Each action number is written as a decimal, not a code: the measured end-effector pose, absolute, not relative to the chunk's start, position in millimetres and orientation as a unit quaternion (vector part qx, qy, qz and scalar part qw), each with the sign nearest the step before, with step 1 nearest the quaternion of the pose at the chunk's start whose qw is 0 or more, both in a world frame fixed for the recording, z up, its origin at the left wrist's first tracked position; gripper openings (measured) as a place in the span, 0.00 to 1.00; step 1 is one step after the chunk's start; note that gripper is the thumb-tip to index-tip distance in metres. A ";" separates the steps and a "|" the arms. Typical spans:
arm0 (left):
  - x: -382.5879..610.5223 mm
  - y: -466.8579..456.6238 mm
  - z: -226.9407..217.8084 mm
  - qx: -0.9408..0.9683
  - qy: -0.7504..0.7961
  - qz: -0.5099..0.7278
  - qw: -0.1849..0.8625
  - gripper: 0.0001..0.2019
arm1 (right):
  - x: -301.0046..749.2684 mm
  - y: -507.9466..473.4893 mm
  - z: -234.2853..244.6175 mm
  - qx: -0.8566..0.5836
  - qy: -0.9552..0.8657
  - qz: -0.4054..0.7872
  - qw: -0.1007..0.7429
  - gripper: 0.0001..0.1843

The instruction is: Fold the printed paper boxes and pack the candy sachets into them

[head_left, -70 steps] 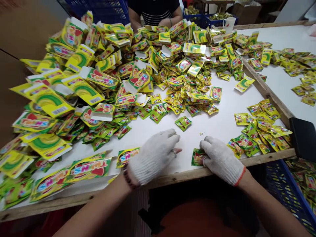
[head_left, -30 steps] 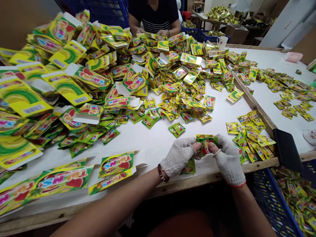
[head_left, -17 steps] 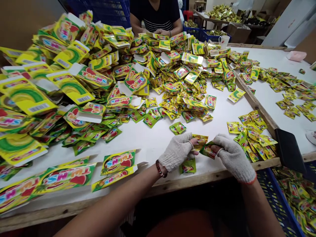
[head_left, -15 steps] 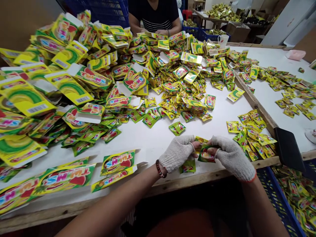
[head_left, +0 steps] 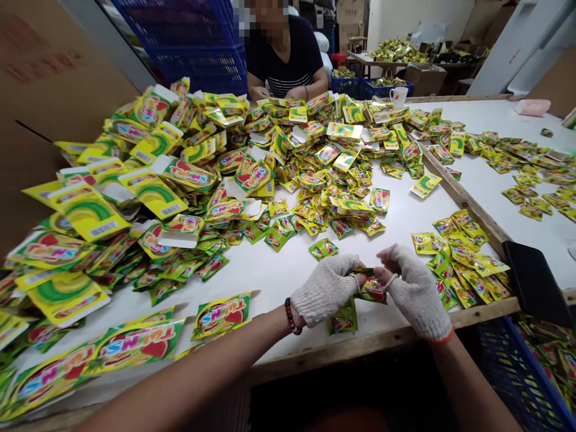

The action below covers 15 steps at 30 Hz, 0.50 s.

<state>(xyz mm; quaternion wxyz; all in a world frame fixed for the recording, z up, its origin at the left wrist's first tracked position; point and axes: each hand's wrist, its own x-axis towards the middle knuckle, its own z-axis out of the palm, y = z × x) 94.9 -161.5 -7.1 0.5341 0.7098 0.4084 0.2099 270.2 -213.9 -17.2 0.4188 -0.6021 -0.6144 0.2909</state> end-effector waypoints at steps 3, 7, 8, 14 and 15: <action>105.0 -151.6 -2.5 0.727 0.373 0.208 0.538 0.09 | 268.3 -215.8 -26.7 -0.572 -0.551 0.393 0.464 0.27; 115.0 -120.3 9.3 0.834 0.367 0.199 0.360 0.10 | 271.7 -212.8 -41.1 -0.569 -0.489 0.480 0.455 0.13; 115.4 -109.2 13.9 0.860 0.374 0.205 0.280 0.07 | 273.5 -211.8 -44.8 -0.580 -0.480 0.468 0.463 0.11; 106.4 -62.5 33.3 0.848 0.434 0.238 0.188 0.12 | 280.1 -211.0 -52.9 -0.597 -0.457 0.420 0.508 0.11; 105.7 -64.1 31.8 0.838 0.443 0.245 0.204 0.11 | 279.1 -211.4 -51.5 -0.591 -0.440 0.429 0.523 0.14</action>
